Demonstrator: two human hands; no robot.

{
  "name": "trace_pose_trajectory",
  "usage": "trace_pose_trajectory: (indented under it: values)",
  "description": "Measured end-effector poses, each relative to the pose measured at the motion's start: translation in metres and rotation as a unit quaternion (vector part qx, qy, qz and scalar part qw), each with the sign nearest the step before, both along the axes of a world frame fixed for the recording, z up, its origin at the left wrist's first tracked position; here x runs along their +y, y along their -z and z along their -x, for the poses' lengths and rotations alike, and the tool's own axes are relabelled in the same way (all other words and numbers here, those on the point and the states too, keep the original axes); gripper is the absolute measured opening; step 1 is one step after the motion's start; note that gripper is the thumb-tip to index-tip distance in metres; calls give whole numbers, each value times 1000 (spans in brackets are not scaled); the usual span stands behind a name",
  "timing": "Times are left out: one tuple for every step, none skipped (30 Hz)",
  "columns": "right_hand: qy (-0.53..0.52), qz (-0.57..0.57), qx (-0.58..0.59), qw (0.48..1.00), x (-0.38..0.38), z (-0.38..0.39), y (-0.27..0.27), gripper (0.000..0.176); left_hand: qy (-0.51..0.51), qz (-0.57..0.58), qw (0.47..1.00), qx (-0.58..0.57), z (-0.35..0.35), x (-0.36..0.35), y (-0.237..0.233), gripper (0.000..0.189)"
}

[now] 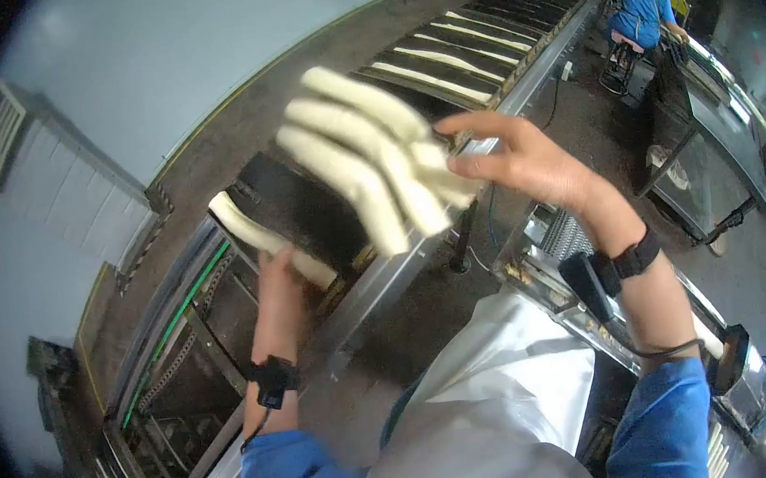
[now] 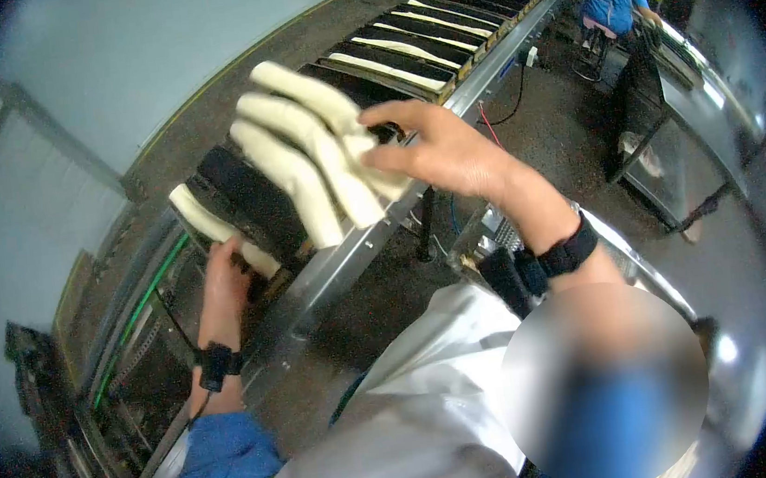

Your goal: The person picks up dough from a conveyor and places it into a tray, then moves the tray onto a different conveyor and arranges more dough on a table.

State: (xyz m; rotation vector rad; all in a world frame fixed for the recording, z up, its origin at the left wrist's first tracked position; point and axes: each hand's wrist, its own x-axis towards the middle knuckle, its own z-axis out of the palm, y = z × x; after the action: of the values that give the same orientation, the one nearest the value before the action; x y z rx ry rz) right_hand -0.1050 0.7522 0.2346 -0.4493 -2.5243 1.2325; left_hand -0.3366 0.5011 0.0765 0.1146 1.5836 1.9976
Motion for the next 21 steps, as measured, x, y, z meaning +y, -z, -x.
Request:
trace_pose_trajectory:
  values:
    - [-1, -56, 14, 998, 16, -5, 19, 48, -48, -53, 995, -63, 12, -3, 7, 66]
    - [41, -72, 3, 997, 29, -18, 34, 48, -50, -30, 998, -39, 24, -8, 13, 69]
    - [83, -87, -8, 993, 43, -38, 50, 48, -52, -7, 999, -14, 37, -13, 19, 71]
    - [136, -106, -42, 984, 64, -65, 74, 49, -39, 12, 999, -13, 55, -19, 30, 73]
    - [186, -126, -76, 971, 91, -98, 102, 50, -28, 30, 999, -12, 68, -22, 37, 76]
    - [237, -206, -188, 931, 119, -138, 133, 55, -75, 153, 985, 13, 71, -20, 36, 72]
    - [275, -307, -236, 880, 150, -193, 185, 58, -78, 151, 985, 11, 71, -22, 36, 72]
    - [325, -284, -306, 849, 159, -237, 207, 61, -62, 135, 989, 10, 70, -27, 37, 68]
    - [372, -280, -388, 795, 170, -284, 234, 62, -45, 118, 992, 9, 70, -33, 37, 64]
    - [388, -182, -460, 778, 178, -322, 253, 67, -30, 150, 988, 32, 74, -45, 48, 56]
    - [428, -101, -417, 796, 175, -348, 266, 61, -26, 103, 993, 44, 46, -43, 23, 61]
    - [494, -195, -408, 743, 128, -326, 233, 48, -60, 169, 981, 72, 30, -39, 13, 63]
    - [495, -194, -410, 741, 127, -334, 235, 48, -92, 234, 963, 100, 20, -37, 9, 65]
    - [472, -234, -384, 759, 125, -340, 238, 43, -87, 365, 900, 220, 9, -34, 5, 67]
    - [447, -271, -356, 775, 124, -344, 241, 39, -88, 427, 817, 377, -12, -30, -1, 61]
    - [441, -311, -364, 759, 119, -340, 242, 39, -51, 397, 773, 492, -31, -20, -19, 60]
    - [439, -311, -366, 759, 119, -337, 244, 39, -15, 359, 718, 597, -41, -10, -29, 58]
    - [425, -346, -394, 738, 122, -333, 247, 38, -18, 359, 719, 595, -45, 0, -27, 58]
    - [408, -379, -423, 715, 124, -329, 245, 38, 49, 354, 728, 585, -47, 9, -29, 57]
    - [370, -419, -403, 725, 119, -323, 233, 36, 115, 348, 734, 572, -46, 13, -29, 55]
    - [364, -421, -401, 727, 122, -314, 220, 36, 111, 353, 735, 569, -40, 16, -26, 55]
